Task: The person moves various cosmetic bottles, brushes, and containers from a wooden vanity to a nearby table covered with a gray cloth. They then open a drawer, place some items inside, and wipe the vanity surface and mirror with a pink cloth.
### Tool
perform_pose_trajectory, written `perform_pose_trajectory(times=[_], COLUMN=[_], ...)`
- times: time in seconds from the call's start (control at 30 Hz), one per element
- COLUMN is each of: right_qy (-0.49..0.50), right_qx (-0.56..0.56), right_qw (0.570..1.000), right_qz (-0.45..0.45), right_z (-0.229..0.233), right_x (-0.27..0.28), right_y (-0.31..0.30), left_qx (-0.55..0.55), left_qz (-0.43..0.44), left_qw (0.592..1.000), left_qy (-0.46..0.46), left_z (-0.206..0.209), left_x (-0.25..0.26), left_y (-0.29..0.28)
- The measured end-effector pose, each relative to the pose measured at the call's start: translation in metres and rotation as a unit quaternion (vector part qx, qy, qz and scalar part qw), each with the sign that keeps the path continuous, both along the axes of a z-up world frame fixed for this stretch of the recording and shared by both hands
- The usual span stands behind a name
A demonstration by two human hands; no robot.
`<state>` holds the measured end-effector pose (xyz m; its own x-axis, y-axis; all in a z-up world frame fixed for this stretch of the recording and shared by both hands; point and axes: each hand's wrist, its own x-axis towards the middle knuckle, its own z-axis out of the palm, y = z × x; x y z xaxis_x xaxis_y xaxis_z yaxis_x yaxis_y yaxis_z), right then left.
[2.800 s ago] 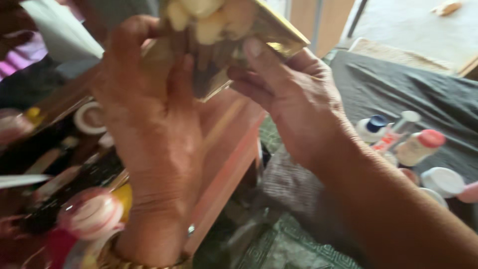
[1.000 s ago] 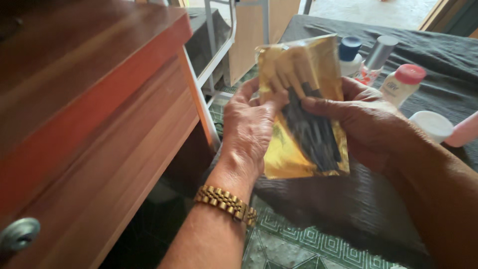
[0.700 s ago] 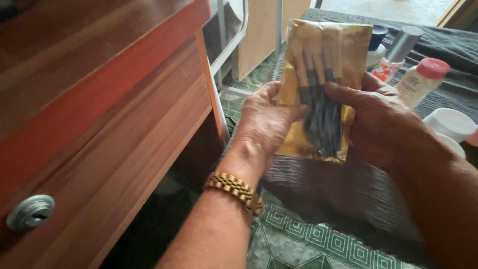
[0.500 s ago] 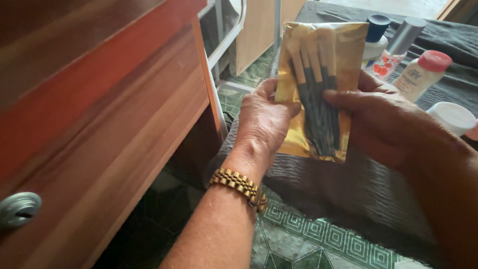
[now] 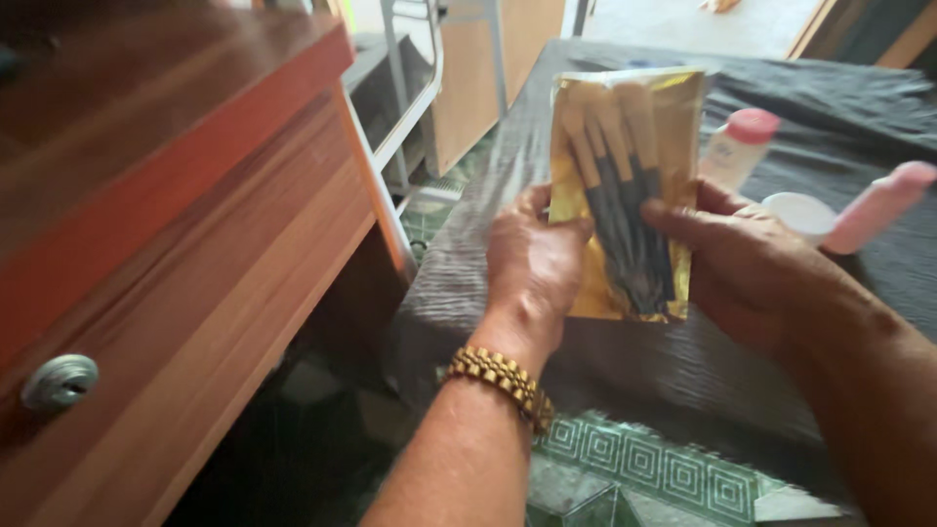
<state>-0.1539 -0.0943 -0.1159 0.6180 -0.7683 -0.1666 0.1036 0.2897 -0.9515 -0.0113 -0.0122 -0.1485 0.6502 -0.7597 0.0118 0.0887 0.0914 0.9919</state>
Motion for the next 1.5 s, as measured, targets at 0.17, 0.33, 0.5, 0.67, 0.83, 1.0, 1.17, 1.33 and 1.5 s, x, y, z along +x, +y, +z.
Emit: perform_pose_trajectory(times=[0.17,0.33,0.5,0.67,0.83,1.0,1.17,1.33,1.5], right_qy=[0.051,0.006,-0.032,-0.078,-0.142,-0.108,-0.016,0.089,0.138], right_qx=[0.013,-0.002,0.025,-0.065,0.022,0.09,0.057,0.102,0.093], right_qw=[0.998,0.996,0.975,0.954,0.91,0.904,0.925,0.877,0.872], right_qz=[-0.042,-0.092,-0.221,-0.282,-0.389,-0.404,-0.375,-0.46,-0.461], right_z=[0.013,0.012,-0.008,-0.041,-0.094,-0.146,-0.176,-0.162,-0.132], right_x=[-0.034,-0.071,-0.114,-0.153,-0.168,-0.186,-0.185,-0.164,-0.145], right_y=[-0.003,0.0,-0.005,-0.018,-0.06,-0.108,-0.136,-0.123,-0.095], left_qx=[0.019,0.109,0.117,0.066,0.138,0.172,0.155,0.192,0.195], left_qz=[0.006,-0.006,-0.069,-0.117,-0.162,-0.159,-0.13,-0.118,-0.114], left_qw=[1.0,0.993,0.99,0.99,0.977,0.972,0.979,0.971,0.97], left_qy=[-0.005,-0.044,0.022,0.03,0.003,0.009,-0.021,-0.074,-0.094], left_z=[0.013,0.028,0.021,0.018,0.015,0.008,0.004,0.007,0.01], left_x=[-0.033,-0.068,-0.106,-0.148,-0.169,-0.169,-0.158,-0.154,-0.15], left_y=[-0.005,-0.012,-0.023,-0.028,-0.029,-0.034,-0.032,-0.032,-0.028])
